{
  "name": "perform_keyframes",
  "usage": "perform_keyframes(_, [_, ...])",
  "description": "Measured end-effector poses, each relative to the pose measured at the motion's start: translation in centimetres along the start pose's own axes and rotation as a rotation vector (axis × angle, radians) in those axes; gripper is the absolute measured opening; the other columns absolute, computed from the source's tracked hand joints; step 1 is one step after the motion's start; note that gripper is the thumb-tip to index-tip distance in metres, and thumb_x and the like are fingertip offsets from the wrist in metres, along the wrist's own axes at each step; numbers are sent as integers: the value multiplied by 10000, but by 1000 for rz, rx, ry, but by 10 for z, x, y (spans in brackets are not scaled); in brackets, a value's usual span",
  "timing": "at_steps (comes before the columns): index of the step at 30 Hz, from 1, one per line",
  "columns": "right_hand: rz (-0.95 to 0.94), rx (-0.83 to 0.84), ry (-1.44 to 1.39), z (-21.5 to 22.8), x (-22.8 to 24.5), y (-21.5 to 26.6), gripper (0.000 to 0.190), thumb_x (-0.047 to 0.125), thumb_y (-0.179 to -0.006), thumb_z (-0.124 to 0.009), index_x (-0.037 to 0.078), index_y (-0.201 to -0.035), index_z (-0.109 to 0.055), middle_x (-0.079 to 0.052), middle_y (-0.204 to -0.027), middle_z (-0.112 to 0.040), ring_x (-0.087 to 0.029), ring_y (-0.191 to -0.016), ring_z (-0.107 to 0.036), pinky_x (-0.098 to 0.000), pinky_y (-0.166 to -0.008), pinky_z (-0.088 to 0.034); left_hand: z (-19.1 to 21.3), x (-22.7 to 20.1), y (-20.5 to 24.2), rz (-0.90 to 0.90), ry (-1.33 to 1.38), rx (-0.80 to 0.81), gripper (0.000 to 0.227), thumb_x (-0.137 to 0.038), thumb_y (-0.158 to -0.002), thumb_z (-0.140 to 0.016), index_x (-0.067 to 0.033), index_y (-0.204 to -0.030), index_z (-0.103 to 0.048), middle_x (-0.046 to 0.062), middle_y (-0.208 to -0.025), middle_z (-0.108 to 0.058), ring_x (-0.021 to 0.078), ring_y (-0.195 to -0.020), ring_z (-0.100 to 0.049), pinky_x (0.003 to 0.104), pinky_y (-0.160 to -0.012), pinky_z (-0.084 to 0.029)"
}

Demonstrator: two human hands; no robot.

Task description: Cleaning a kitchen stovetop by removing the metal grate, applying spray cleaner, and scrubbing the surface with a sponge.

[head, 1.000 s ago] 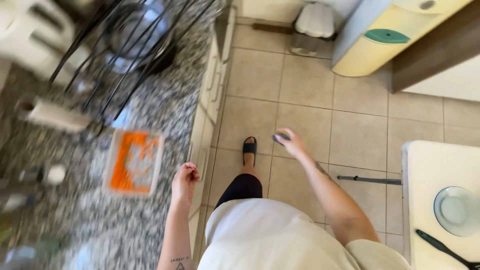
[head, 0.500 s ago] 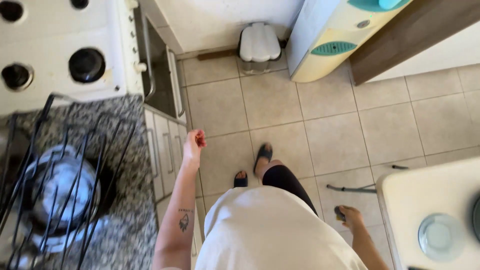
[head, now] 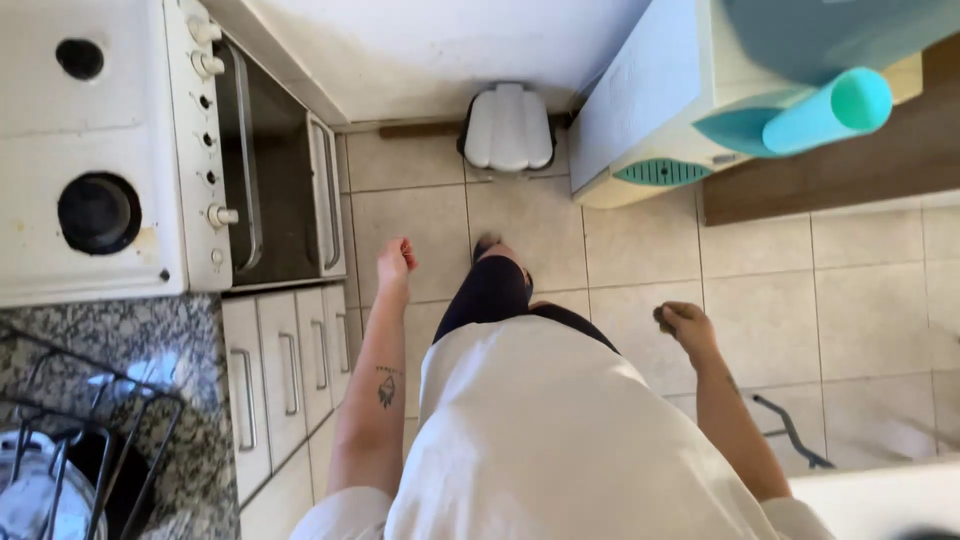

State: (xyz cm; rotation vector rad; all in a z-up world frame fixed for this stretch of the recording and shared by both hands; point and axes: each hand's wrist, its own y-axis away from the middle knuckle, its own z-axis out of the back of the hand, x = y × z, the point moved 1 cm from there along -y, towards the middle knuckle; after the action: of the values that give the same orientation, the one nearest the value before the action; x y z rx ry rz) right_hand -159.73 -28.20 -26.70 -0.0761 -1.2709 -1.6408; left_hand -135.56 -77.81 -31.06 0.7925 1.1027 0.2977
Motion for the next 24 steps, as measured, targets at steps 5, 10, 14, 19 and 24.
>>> perform_keyframes(5, [35, -58, 46, -12, 133, 4, 355, 248, -844, -717, 110, -1161, -639, -222, -1113, -596, -374, -1034, -581, -415, -835, -505, -74, -54, -60, -30, 39, 3, 209, -314, -742, -504, -134, -635, -516, 45, -576, -470, 141, -503, -497, 288, -504, -436])
perform_keyframes(10, [42, 75, -8, -3, 75, -38, 385, 149, -854, -654, -67, -1168, -598, -267, -911, -647, -291, -732, -628, -287, -532, -442, -152, -94, -109, -182, -219, 159, 331, -308, -876, -447, -33, -981, -597, 176, -961, -576, 276, -911, -559, 381, -825, -418])
perform_keyframes(14, [-60, 69, 338, 23, 73, -13, 469, 445, -751, -744, 185, -1138, -702, -113, -1106, -689, -292, -1102, -589, -383, -932, -452, -218, -152, -109, -158, -249, 249, 347, -422, -856, -473, -220, -1094, -625, -22, -1086, -618, 175, -1009, -601, 360, -881, -470])
perform_keyframes(19, [-283, -86, 173, 33, 100, 26, 384, 276, -776, -677, 58, -1091, -703, -127, -1059, -692, -247, -993, -610, -354, -867, -436, -282, -222, -75, -859, -1610, 600, 242, 68, -879, -412, 37, -1029, -599, 178, -944, -565, 307, -856, -538, 374, -680, -544])
perform_keyframes(24, [-322, -87, 132, 17, 127, 40, 322, 247, -790, -642, 78, -1055, -710, -91, -998, -688, -200, -900, -605, -328, -803, -448, -301, -262, -52, -589, -1386, 554, 435, 120, -860, -426, -2, -1265, -326, 184, -1481, -193, 314, -986, -359, 392, -750, -367])
